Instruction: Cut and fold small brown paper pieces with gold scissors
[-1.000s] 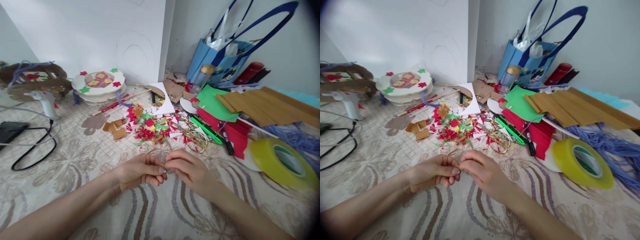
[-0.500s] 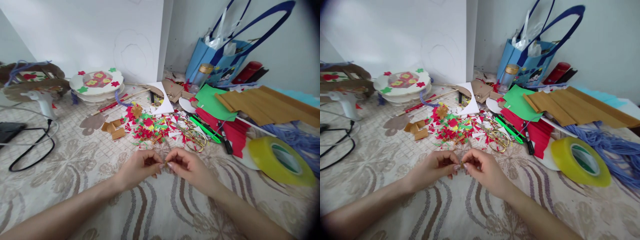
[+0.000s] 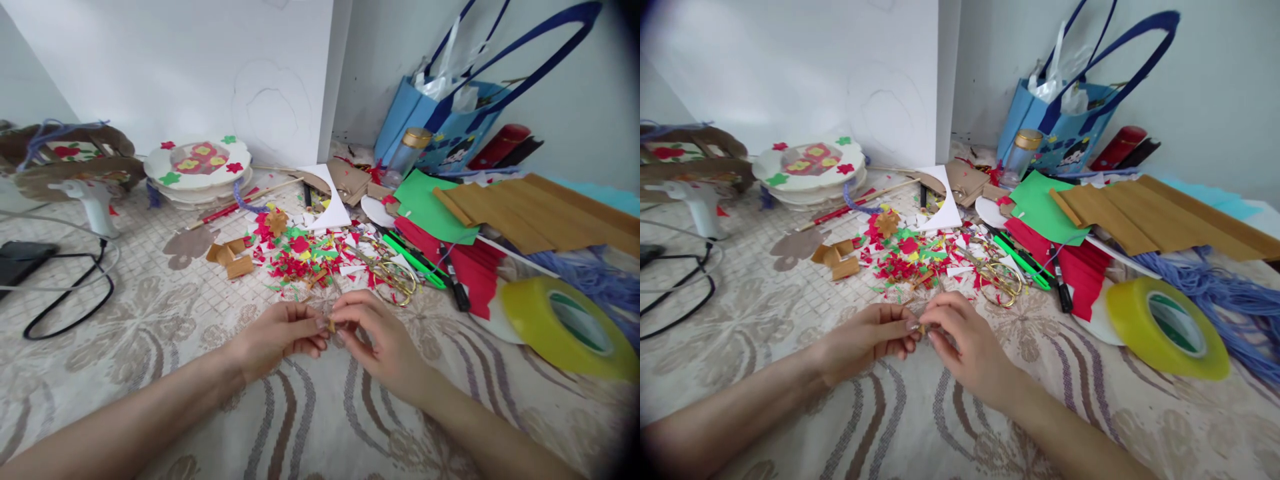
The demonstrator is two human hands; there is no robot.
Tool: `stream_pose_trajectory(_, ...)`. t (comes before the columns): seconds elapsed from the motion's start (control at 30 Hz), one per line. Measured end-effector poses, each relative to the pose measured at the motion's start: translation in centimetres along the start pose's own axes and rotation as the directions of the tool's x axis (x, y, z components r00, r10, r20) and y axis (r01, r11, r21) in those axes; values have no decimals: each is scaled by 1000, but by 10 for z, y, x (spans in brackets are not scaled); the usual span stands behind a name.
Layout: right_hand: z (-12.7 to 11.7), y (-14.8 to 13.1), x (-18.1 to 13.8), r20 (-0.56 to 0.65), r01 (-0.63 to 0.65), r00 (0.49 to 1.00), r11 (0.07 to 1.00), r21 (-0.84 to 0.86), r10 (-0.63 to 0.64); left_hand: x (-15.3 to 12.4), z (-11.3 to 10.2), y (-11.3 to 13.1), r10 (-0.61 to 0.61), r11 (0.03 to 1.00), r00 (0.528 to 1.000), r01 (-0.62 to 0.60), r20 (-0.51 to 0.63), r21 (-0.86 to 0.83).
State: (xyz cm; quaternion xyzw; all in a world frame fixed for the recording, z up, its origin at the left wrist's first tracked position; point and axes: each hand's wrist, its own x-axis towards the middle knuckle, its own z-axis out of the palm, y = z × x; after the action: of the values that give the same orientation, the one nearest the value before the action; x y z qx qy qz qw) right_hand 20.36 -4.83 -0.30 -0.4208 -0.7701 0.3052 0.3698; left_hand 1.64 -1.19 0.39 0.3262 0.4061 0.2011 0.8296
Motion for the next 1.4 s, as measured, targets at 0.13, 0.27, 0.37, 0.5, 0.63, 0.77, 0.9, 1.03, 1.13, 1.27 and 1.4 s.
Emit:
stream_pose_trajectory(0.13, 0, 3, 0, 22, 156, 988, 979, -130, -154, -1, 1, -1, 0, 1000, 1000, 0, 2, -21)
stream_pose_trajectory(0.27, 0, 3, 0, 52, 163, 986, 978, -131, -157, 0, 1, -2, -11, 1000, 1000, 11, 1, -8)
stream_pose_trajectory(0.37, 0, 3, 0, 31, 109, 994, 988, -111, -106, 0, 0, -1, -10, 1000, 1000, 11, 13, -25)
stream_pose_trajectory(0.5, 0, 4, 1, -8, 54, 998, 995, -88, -55, 0, 0, -1, -22, 999, 1000, 22, 0, -30)
stream_pose_trajectory(0.63, -1, 4, 2, 2, 66, 998, 995, -79, -66, 0, 0, -1, -24, 999, 1000, 24, 7, -21)
stream_pose_trajectory(0.77, -2, 4, 1, 33, 68, 997, 995, -74, -66, 0, 0, -2, -18, 1000, 1000, 18, 15, 16)
stream_pose_trajectory(0.9, -1, 2, 1, 34, 37, 999, 999, -40, -36, 1, -1, -2, -13, 997, 1000, 11, 18, 70)
stream_pose_trajectory(1.03, 2, -1, 2, 31, -86, 996, 994, 73, 84, 2, -1, -5, 25, 992, 999, -28, 31, 121)
stream_pose_trajectory(1.13, 4, -2, 1, 71, -222, 975, 956, 194, 212, 2, -2, -6, 25, 989, 999, -29, 28, 145)
stream_pose_trajectory(1.27, 5, -2, 0, 118, -335, 942, 890, 309, 314, 2, -2, -6, 18, 987, 999, -23, 34, 158)
stream_pose_trajectory(1.4, 5, -2, 0, 149, -382, 924, 843, 378, 352, 2, -2, -6, 17, 985, 999, -24, 42, 173)
